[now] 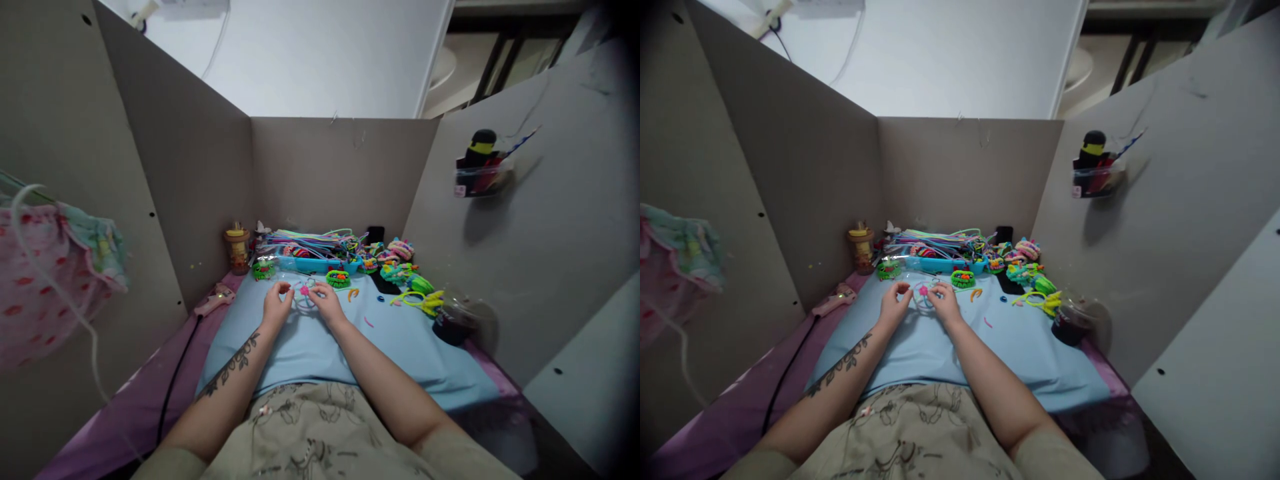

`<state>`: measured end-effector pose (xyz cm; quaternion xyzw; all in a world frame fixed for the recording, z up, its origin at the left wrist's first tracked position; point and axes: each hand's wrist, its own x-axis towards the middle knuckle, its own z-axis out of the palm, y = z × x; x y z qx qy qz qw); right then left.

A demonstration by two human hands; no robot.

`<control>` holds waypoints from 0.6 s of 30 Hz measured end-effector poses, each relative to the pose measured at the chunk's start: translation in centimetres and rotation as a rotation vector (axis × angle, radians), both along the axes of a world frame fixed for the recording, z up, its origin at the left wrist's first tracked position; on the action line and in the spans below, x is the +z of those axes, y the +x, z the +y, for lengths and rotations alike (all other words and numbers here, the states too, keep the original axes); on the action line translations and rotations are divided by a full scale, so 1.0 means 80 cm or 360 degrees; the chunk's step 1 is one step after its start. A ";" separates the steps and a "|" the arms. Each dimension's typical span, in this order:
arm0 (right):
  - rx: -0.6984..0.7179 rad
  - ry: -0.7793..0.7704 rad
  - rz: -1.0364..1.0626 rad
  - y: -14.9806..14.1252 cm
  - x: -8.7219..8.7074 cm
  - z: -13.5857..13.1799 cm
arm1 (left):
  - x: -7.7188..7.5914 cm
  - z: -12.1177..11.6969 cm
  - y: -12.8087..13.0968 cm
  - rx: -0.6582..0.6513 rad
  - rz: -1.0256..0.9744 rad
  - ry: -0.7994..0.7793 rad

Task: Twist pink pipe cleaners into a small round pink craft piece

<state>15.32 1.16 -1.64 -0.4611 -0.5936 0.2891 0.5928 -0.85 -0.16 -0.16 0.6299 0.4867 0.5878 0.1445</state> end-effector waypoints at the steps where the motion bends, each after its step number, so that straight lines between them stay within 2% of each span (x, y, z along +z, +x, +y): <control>1: -0.0003 0.0003 0.0011 0.000 0.001 0.000 | 0.001 -0.002 0.001 -0.0023 -0.0032 -0.0046; 7: 0.0116 -0.0040 -0.0029 -0.003 -0.004 0.001 | 0.004 -0.006 0.006 -0.0265 -0.0202 -0.0249; 14: 0.0186 -0.0053 -0.0062 -0.005 0.002 -0.003 | 0.001 -0.002 0.007 -0.0378 -0.0335 -0.0299; 18: 0.0215 -0.0049 -0.0047 -0.005 0.005 -0.005 | 0.002 -0.006 0.007 -0.0426 -0.0269 -0.0327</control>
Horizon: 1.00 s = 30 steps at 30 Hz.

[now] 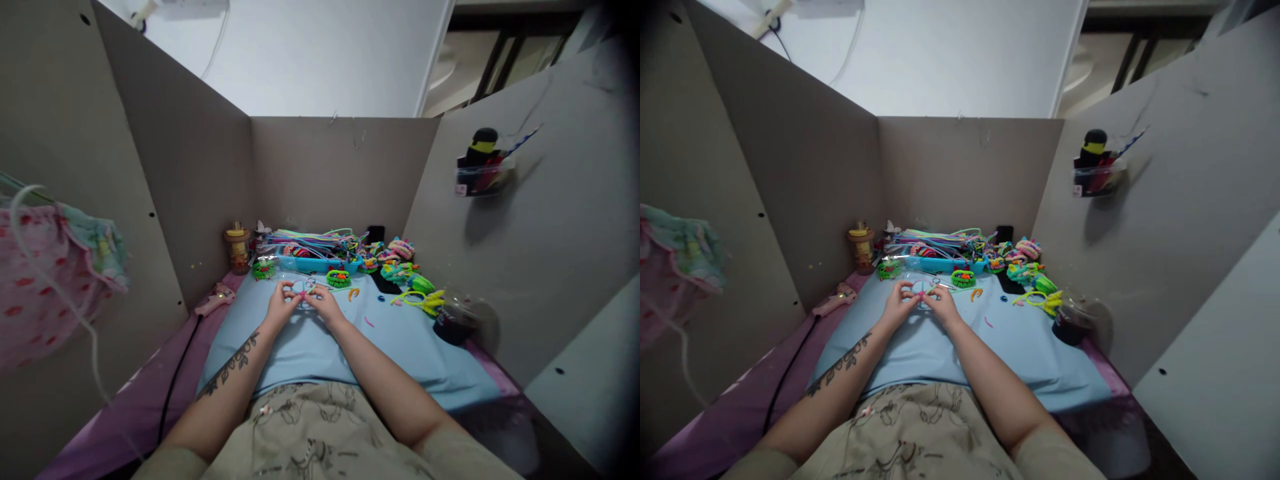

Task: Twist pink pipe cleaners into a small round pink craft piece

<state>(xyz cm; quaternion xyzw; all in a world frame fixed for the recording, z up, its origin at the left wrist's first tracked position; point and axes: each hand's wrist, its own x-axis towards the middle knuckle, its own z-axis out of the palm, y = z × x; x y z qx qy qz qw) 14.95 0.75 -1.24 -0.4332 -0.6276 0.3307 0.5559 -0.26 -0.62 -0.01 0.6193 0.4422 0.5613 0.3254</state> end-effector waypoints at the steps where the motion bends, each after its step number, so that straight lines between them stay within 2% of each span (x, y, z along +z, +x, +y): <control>1: -0.0005 -0.0001 0.0008 0.000 0.000 0.000 | 0.001 -0.001 0.000 -0.0015 0.0035 0.0009; 6: -0.0080 -0.0063 0.0036 0.000 -0.004 0.003 | 0.003 -0.005 0.001 -0.0018 0.0187 0.0058; 13: -0.0058 -0.0077 0.0039 0.002 -0.007 0.006 | 0.003 -0.008 0.003 -0.0010 0.0219 0.0058; 21: -0.0067 -0.0039 0.0053 0.001 -0.001 0.002 | 0.005 -0.003 0.001 0.0048 0.0071 -0.0032; 27: -0.0274 0.0006 0.0182 0.010 0.000 0.009 | 0.005 0.000 0.002 0.0018 -0.0140 -0.0125; 30: -0.0343 -0.0074 0.0296 0.017 -0.001 0.012 | 0.004 -0.001 0.003 0.0000 -0.0172 -0.0166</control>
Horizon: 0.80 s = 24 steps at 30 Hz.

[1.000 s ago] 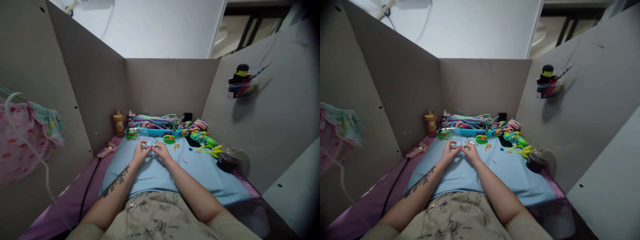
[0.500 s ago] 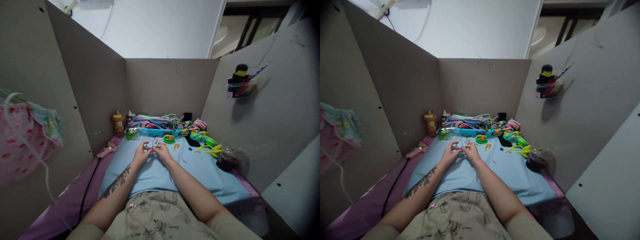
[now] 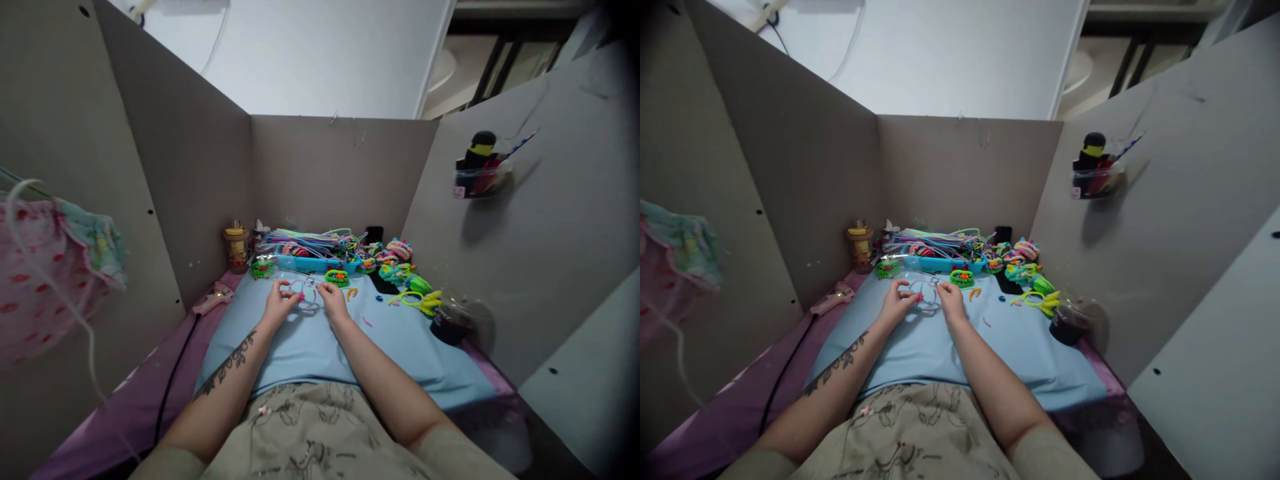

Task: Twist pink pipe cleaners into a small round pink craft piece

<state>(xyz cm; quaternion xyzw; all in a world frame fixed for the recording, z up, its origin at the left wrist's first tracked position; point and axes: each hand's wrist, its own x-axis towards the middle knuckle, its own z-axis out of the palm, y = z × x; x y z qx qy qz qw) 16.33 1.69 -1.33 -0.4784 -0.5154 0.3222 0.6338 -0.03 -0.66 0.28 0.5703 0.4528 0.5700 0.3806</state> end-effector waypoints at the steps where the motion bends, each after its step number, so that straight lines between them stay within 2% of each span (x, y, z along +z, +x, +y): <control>1: -0.0021 -0.0049 0.0048 0.002 0.001 0.002 | 0.000 0.000 0.000 -0.0014 -0.0021 -0.0015; 4: -0.0074 -0.0178 0.0137 0.006 0.013 0.012 | -0.002 0.004 -0.001 -0.0018 -0.0132 -0.0044; 6: -0.0047 -0.0178 0.0091 0.005 0.027 0.027 | -0.003 0.007 -0.003 0.0022 -0.0208 -0.0037; 10: 0.0094 -0.0087 -0.0213 -0.010 0.056 0.075 | -0.005 0.013 -0.007 0.0098 -0.0316 -0.0057; 12: -0.0045 -0.0134 -0.0515 -0.020 0.065 0.102 | -0.006 0.015 -0.009 0.0092 -0.0348 -0.0088; 17: -0.0218 -0.0144 -0.0735 -0.040 0.066 0.158 | -0.008 0.016 -0.009 0.0000 -0.0443 -0.0134; 21: -0.0324 -0.0136 -0.0957 -0.049 0.064 0.183 | -0.007 0.016 -0.006 0.0013 -0.0503 -0.0170; 24: -0.0381 -0.0126 -0.1117 -0.051 0.070 0.200 | -0.007 0.014 -0.005 -0.0032 -0.0590 -0.0158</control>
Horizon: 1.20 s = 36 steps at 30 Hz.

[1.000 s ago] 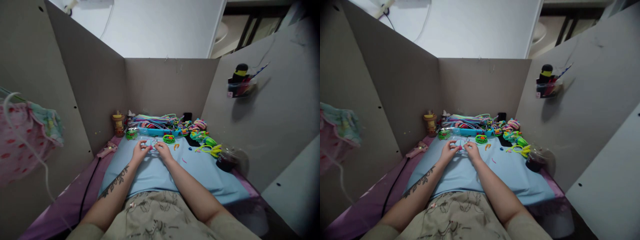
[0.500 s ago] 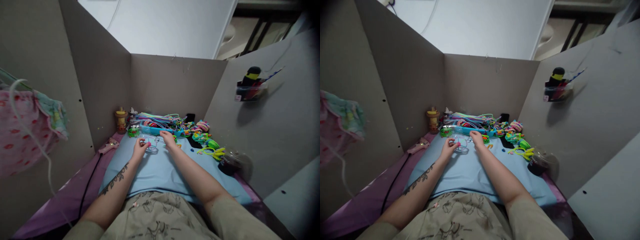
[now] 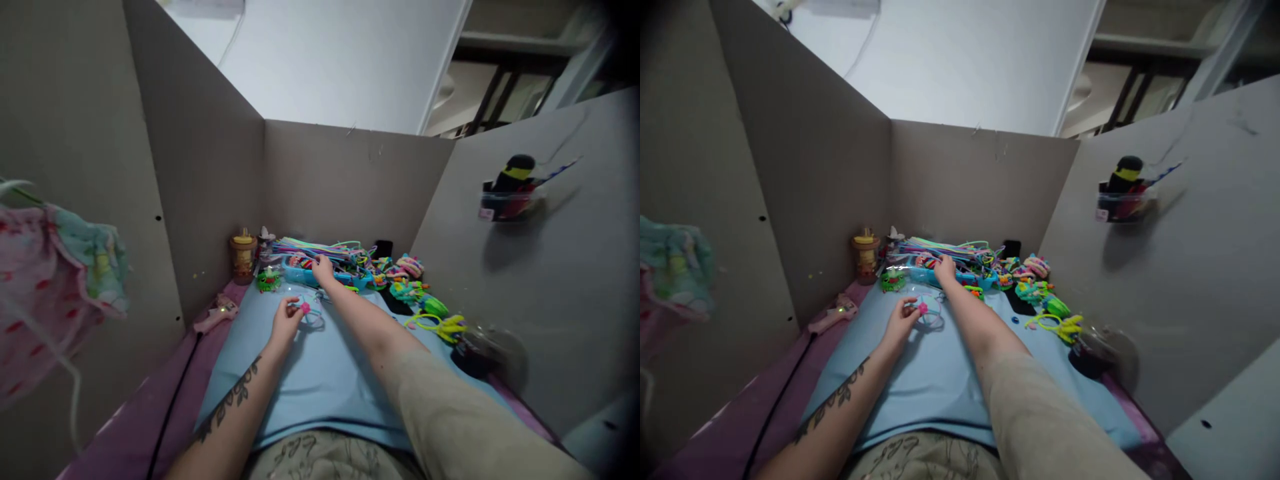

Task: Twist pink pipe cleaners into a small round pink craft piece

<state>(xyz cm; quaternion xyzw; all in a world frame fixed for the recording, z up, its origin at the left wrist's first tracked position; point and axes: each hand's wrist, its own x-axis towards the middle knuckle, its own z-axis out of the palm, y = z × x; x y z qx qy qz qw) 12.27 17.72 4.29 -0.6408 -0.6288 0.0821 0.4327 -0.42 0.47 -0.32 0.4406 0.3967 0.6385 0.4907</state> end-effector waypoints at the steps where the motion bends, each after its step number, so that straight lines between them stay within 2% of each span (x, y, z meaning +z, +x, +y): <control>1: -0.0015 -0.0002 -0.0040 0.001 0.004 0.007 | 0.000 -0.001 0.000 -0.0024 -0.0010 0.0012; 6: -0.0085 -0.0026 -0.0184 0.012 0.027 0.044 | -0.002 -0.003 -0.001 -0.0059 -0.0017 -0.0036; 8: -0.0146 -0.0054 -0.0489 0.019 0.032 0.056 | -0.002 -0.005 -0.002 -0.0052 -0.0027 -0.0069; 10: -0.0108 -0.0168 -0.0739 0.026 0.033 0.061 | -0.002 -0.006 -0.003 -0.0057 -0.0026 -0.0064; 13: 0.0067 -0.0305 -0.0898 0.032 0.024 0.059 | -0.001 -0.007 -0.003 -0.0067 -0.0016 -0.0071; 19: 0.0230 -0.0318 -0.0898 0.041 -0.002 0.051 | 0.005 -0.009 -0.002 -0.0064 -0.0023 -0.0166; 21: 0.0152 -0.0256 -0.0789 0.047 -0.002 0.055 | 0.009 -0.010 -0.002 -0.0050 -0.0042 -0.0203; 24: -0.0148 -0.0111 -0.0617 0.062 0.007 0.064 | 0.013 -0.013 -0.003 -0.0056 -0.0068 -0.0231; 28: -0.0395 -0.0051 -0.0785 0.085 0.025 0.072 | 0.014 -0.014 -0.003 -0.0086 -0.0085 -0.0237; 32: -0.0314 -0.0171 -0.1146 0.098 0.036 0.072 | 0.015 -0.014 -0.003 -0.0080 -0.0096 -0.0258; 36: -0.0127 -0.0104 -0.1454 0.097 0.039 0.070 | 0.016 -0.015 -0.002 -0.0083 -0.0119 -0.0282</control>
